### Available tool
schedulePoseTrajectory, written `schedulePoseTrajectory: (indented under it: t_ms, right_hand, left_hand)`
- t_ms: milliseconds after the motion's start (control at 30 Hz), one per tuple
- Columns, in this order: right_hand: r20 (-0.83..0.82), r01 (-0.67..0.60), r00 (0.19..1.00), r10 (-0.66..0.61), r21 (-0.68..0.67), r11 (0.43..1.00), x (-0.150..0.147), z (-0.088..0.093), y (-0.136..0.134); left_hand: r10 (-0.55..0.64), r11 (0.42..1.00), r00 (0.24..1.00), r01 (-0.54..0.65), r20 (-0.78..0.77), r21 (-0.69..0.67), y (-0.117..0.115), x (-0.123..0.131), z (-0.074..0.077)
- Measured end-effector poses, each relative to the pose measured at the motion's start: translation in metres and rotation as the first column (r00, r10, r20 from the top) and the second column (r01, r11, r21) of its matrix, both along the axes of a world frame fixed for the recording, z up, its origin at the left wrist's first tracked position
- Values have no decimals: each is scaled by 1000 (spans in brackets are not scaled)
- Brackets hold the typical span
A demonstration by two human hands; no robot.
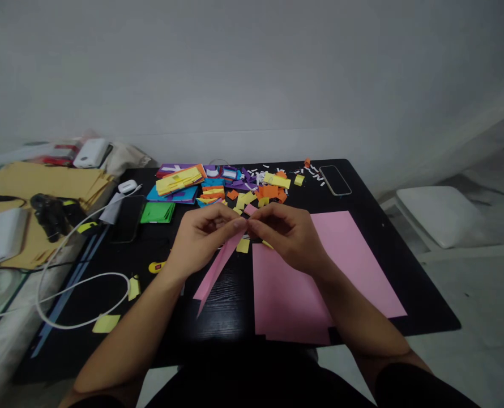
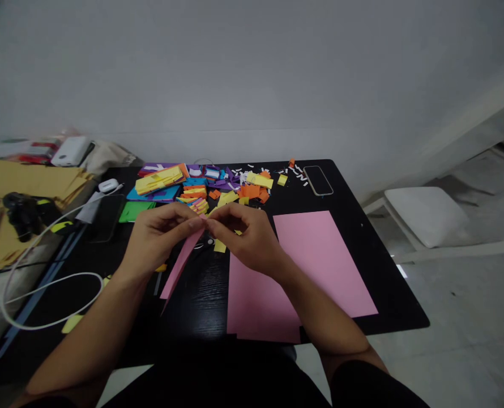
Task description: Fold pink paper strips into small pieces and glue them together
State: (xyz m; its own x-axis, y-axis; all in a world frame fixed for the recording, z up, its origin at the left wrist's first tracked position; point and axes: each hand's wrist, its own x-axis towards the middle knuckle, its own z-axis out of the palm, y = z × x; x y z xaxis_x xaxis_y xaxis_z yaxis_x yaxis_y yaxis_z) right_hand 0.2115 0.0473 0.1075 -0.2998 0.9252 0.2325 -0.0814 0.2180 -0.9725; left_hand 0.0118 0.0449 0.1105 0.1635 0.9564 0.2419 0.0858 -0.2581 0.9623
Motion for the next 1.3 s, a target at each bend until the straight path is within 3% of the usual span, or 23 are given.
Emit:
schedulePoseTrajectory:
  t_ms: [300, 567, 933, 1133, 1300]
  right_hand:
    - [-16, 31, 999, -31, -14, 999, -1, -1, 2]
    - [-37, 160, 987, -158, 30, 987, 4, 1, 8]
    - [-32, 146, 989, -146, 13, 989, 3, 2, 6]
    - [-10, 72, 997, -72, -56, 996, 0, 1, 5]
    - [24, 128, 992, -127, -28, 991, 2, 2, 6]
  left_hand:
    - [52, 998, 998, -51, -24, 40, 2, 1, -7]
    - [-92, 991, 996, 94, 21, -93, 2, 1, -5]
    - [-27, 995, 1000, 27, -3, -92, 1, 2, -4]
    - [-29, 998, 994, 23, -102, -66, -1, 4, -7]
    - [-91, 992, 985, 77, -146, -97, -2, 3, -6]
